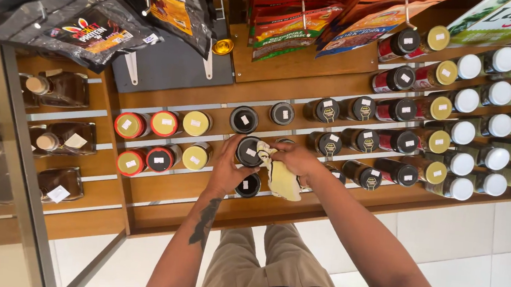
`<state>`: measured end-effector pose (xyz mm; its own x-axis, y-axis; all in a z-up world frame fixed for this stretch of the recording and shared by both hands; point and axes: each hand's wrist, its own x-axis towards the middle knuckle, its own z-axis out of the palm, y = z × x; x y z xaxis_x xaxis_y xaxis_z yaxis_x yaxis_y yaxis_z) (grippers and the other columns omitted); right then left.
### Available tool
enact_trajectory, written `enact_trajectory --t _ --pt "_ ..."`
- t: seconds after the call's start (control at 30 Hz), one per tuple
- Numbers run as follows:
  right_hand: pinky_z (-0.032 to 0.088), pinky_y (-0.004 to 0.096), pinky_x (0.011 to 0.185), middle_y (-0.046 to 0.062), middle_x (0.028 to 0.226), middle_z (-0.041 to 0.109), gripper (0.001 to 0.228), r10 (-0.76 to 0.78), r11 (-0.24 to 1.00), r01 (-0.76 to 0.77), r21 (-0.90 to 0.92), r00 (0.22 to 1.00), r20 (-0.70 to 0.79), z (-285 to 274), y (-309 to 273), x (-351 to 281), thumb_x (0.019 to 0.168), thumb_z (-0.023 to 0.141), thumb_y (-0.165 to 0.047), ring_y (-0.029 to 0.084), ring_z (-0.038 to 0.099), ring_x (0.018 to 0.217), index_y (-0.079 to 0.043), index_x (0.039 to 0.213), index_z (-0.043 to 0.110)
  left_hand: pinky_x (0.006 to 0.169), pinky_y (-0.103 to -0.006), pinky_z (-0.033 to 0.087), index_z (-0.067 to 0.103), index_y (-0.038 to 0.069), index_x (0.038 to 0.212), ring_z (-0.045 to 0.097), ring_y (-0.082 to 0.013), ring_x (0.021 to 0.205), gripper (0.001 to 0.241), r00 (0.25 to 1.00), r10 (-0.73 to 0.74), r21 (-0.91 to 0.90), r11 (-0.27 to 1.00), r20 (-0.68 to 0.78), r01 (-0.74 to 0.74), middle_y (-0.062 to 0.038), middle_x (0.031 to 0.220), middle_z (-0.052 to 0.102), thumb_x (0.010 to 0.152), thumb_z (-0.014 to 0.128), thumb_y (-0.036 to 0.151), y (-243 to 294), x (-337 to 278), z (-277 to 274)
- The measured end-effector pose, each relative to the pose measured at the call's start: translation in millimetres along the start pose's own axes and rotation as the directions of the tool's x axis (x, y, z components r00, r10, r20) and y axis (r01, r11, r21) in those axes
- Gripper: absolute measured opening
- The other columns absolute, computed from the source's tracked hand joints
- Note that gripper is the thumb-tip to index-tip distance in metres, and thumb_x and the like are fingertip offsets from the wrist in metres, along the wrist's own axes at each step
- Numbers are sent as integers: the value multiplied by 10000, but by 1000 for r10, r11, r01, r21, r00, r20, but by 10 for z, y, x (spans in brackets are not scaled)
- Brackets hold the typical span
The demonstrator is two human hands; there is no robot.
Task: The recorder is wiping down various food jars on a grocery store display shelf using a cloth.
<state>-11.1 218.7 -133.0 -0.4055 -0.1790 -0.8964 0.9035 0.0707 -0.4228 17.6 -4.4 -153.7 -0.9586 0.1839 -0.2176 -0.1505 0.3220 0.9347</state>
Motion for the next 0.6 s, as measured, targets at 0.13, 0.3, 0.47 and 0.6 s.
enact_trajectory --t 0.13,0.3,0.47,0.6 --pt "570 313 666 86 1031 750 460 -9 995 7 -97 1000 -20 58 59 119 929 637 -138 162 681 783 -119 1387 672 1153 -404 423 505 53 1408 503 -344 1377 941 1000 -18 24 1000 -16 18 -158 1453 533 583 958 70 -138 43 45" --pt "580 310 657 74 985 762 445 -2 997 0 -80 1000 -25 93 107 186 932 632 -129 156 697 775 -113 1374 680 1166 -408 435 507 64 1420 521 -345 1374 938 1000 -7 32 999 -20 7 -149 1443 549 582 928 45 -190 39 59" --pt "564 325 634 75 983 747 448 18 999 -18 28 1000 -3 173 75 87 922 629 -117 167 680 755 -125 1368 672 1127 -419 465 535 83 1391 526 -357 1347 915 995 17 77 997 -94 -10 -145 1429 537 570 936 39 -290 -41 135" --pt "566 301 665 81 1015 763 422 39 998 -42 -53 998 -54 161 122 176 935 638 -129 152 696 784 -123 1354 687 1110 -413 482 533 94 1395 521 -362 1351 910 996 -33 61 997 -81 37 -141 1435 512 585 945 51 -332 -63 158"
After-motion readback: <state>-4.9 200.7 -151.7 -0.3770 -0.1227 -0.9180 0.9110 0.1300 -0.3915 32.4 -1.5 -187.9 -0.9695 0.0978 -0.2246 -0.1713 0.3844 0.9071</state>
